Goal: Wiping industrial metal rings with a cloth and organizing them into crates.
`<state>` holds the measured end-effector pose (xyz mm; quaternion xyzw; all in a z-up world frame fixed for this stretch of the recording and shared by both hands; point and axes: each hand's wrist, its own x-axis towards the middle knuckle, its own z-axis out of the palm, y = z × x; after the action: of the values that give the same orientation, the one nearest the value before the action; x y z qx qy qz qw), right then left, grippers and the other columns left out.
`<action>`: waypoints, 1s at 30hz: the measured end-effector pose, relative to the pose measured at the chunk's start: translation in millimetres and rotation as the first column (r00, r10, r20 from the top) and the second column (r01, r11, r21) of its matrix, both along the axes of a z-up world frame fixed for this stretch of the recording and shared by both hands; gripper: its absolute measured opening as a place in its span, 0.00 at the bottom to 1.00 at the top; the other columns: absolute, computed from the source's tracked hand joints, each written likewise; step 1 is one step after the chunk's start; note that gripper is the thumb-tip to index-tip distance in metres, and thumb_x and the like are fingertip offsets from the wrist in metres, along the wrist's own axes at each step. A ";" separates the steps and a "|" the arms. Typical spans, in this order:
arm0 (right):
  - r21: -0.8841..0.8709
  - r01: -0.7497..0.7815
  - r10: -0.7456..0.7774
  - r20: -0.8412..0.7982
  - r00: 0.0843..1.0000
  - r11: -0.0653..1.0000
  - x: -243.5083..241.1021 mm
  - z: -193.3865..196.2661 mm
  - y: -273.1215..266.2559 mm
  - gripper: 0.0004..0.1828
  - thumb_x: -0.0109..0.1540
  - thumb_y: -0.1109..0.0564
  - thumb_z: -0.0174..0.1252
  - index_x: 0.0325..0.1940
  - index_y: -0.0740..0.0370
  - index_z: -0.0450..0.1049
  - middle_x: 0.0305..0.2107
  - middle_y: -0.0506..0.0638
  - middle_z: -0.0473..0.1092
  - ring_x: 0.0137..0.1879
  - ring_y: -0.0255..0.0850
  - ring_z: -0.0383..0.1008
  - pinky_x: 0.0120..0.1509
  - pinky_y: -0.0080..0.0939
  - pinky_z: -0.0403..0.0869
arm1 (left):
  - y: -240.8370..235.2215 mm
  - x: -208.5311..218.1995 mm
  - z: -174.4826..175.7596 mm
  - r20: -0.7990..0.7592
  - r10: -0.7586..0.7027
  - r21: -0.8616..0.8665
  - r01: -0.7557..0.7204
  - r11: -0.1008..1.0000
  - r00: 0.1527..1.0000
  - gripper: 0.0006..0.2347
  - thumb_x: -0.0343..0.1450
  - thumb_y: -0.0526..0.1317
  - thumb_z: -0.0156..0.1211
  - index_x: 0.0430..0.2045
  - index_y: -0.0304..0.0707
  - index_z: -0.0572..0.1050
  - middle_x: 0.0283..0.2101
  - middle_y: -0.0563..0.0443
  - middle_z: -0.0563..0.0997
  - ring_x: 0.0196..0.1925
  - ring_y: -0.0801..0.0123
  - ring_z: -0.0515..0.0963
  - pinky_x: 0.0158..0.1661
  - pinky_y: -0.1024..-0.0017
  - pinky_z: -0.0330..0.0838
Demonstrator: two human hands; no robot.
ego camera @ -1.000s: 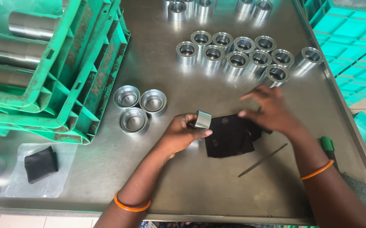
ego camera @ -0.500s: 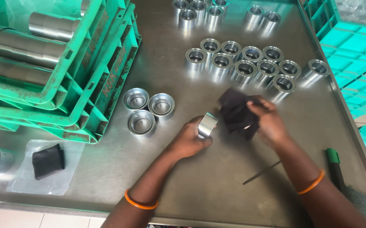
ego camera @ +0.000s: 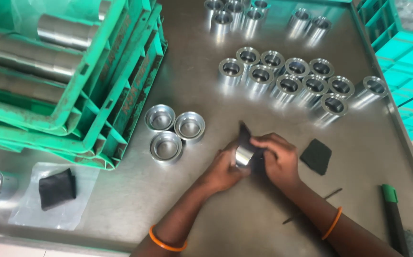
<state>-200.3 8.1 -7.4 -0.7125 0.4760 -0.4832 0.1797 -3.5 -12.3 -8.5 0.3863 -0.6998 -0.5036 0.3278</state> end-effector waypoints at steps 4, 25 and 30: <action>0.217 0.077 -0.115 0.168 0.979 0.973 -0.2 -26.6 -10.6 0.20 0.56 0.77 0.46 0.44 0.68 0.78 0.39 0.56 0.79 0.47 0.48 0.81 0.55 0.46 0.77 | -5.4 -3.8 -4.6 -0.019 0.026 0.005 -0.026 1.000 0.999 0.25 0.60 0.35 0.65 0.55 0.38 0.70 0.45 0.43 0.83 0.51 0.59 0.84 0.51 0.62 0.76; 0.125 0.012 -0.005 -0.056 0.998 0.992 13.6 10.0 1.7 0.34 0.50 0.78 0.45 0.57 0.63 0.75 0.48 0.55 0.76 0.56 0.49 0.79 0.58 0.43 0.76 | -6.4 -8.8 -20.8 -0.044 0.047 -0.059 -0.049 0.997 0.998 0.23 0.61 0.36 0.69 0.52 0.36 0.74 0.46 0.43 0.83 0.50 0.57 0.84 0.49 0.63 0.76; -0.458 -0.155 -0.040 -0.390 0.920 0.875 10.5 13.8 10.0 0.27 0.54 0.75 0.53 0.53 0.57 0.77 0.48 0.56 0.74 0.59 0.53 0.76 0.64 0.43 0.74 | -4.5 -11.6 -14.8 -0.099 0.065 0.091 -0.056 0.994 0.993 0.25 0.59 0.36 0.68 0.53 0.38 0.73 0.44 0.46 0.84 0.47 0.63 0.85 0.47 0.66 0.78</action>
<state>-189.8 18.1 6.4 -0.8299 0.3454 -0.4297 -0.0855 -15.2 -16.8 -23.2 0.3953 -0.6474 -0.5426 0.3608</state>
